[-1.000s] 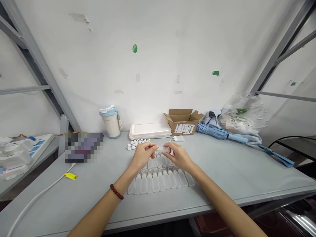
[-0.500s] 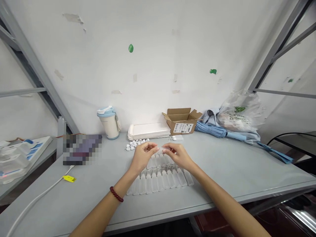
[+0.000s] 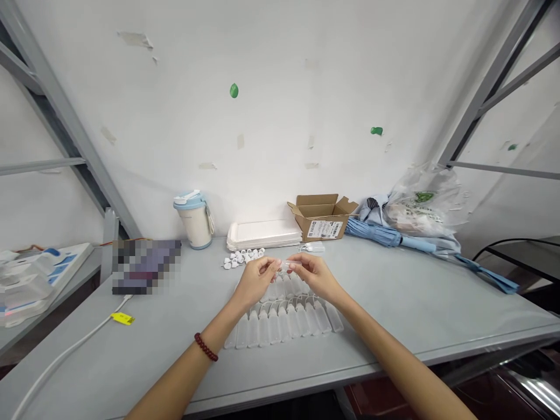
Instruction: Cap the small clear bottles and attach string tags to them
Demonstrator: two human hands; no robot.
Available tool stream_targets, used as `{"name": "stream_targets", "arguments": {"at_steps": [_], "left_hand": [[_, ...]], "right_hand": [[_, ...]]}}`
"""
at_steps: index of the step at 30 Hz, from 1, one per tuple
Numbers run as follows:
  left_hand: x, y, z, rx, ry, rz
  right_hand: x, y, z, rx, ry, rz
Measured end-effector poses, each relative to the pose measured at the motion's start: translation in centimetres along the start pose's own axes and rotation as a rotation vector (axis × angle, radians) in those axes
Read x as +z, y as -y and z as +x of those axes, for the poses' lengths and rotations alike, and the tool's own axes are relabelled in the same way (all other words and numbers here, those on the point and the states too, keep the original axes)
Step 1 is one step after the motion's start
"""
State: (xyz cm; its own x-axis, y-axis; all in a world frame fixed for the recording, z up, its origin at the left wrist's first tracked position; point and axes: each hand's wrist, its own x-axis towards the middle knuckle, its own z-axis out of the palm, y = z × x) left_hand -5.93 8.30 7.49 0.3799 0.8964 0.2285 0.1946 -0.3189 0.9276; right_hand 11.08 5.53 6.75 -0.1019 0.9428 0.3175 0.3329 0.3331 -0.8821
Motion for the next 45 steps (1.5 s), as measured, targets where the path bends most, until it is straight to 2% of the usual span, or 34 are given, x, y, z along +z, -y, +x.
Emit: {"name": "stream_targets", "arguments": {"at_steps": [3,6,10,13,19,23,29,36,45], "left_hand": [[-0.1,0.0,-0.1,0.037,0.01,0.103],[0.0,0.2,-0.1,0.002,-0.002,0.173],[0.2,0.6,0.0,-0.112,0.017,0.141],[0.2,0.7,0.1,-0.126,0.024,0.089],[-0.4,0.3,0.0,0.037,-0.009,0.068],[-0.4,0.0,-0.2,0.078,-0.032,0.028],[-0.2,-0.1,-0.3,0.164,-0.038,-0.001],[-0.2,-0.1,0.0,-0.065,0.033,-0.107],[-0.1,-0.1,0.0,-0.166,0.037,-0.196]], "right_hand": [[0.2,0.1,-0.1,0.001,0.002,0.008],[0.3,0.0,-0.2,-0.012,0.003,-0.013],[0.5,-0.5,-0.1,-0.05,-0.019,-0.091],[0.5,-0.6,-0.2,-0.068,-0.031,-0.103],[0.1,0.5,-0.2,0.04,0.037,0.082],[-0.1,0.7,-0.2,0.092,0.074,0.203],[-0.2,0.6,0.0,0.172,0.114,0.266],[-0.1,0.7,0.1,0.11,-0.005,0.209],[0.3,0.3,-0.3,0.027,0.064,0.118]]}}
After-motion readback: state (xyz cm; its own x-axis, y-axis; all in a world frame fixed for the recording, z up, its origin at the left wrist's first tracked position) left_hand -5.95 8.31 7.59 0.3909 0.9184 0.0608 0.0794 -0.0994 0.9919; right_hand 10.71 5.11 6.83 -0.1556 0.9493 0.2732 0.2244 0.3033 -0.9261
